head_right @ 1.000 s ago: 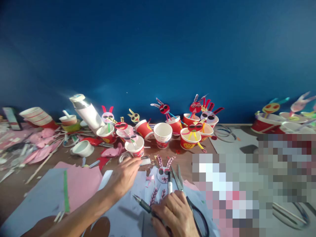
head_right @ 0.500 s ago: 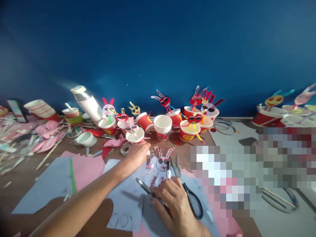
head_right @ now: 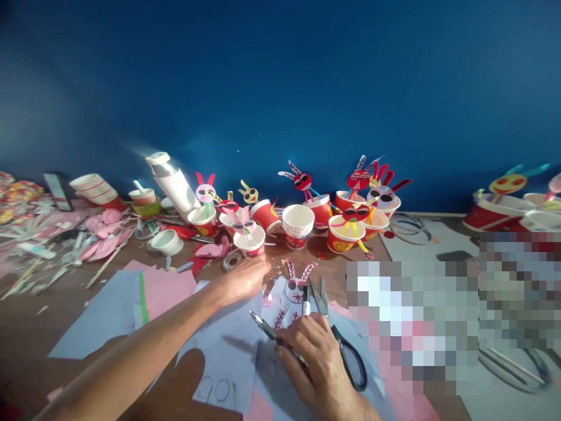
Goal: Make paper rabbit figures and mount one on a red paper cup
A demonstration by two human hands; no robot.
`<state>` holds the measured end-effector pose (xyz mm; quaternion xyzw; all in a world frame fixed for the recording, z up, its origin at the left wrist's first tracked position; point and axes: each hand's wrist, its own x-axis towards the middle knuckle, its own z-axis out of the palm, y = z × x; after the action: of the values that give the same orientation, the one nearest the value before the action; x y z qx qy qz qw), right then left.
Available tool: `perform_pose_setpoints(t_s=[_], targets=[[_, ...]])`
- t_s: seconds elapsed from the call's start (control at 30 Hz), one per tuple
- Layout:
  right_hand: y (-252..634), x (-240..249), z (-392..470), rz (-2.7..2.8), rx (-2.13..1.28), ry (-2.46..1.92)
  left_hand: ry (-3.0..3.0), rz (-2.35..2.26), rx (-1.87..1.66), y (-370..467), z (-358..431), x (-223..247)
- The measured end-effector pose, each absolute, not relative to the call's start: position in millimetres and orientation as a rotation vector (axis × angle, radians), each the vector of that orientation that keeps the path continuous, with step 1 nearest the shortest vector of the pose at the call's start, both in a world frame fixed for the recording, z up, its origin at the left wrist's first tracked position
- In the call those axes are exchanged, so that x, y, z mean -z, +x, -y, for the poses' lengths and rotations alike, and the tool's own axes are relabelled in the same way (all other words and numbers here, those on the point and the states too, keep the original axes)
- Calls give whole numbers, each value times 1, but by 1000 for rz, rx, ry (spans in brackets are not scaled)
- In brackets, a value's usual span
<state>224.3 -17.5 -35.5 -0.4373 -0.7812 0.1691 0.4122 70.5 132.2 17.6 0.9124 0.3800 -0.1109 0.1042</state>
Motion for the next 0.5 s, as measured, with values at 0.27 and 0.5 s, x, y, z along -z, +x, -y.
perform_pose_setpoints(t_s=[0.27, 0.5], targets=[[224, 36, 17, 1967, -412, -1097, 2694, -1139, 324, 71, -131, -22], [224, 37, 14, 1993, -358, -1064, 2702, -1319, 329, 77, -124, -26]])
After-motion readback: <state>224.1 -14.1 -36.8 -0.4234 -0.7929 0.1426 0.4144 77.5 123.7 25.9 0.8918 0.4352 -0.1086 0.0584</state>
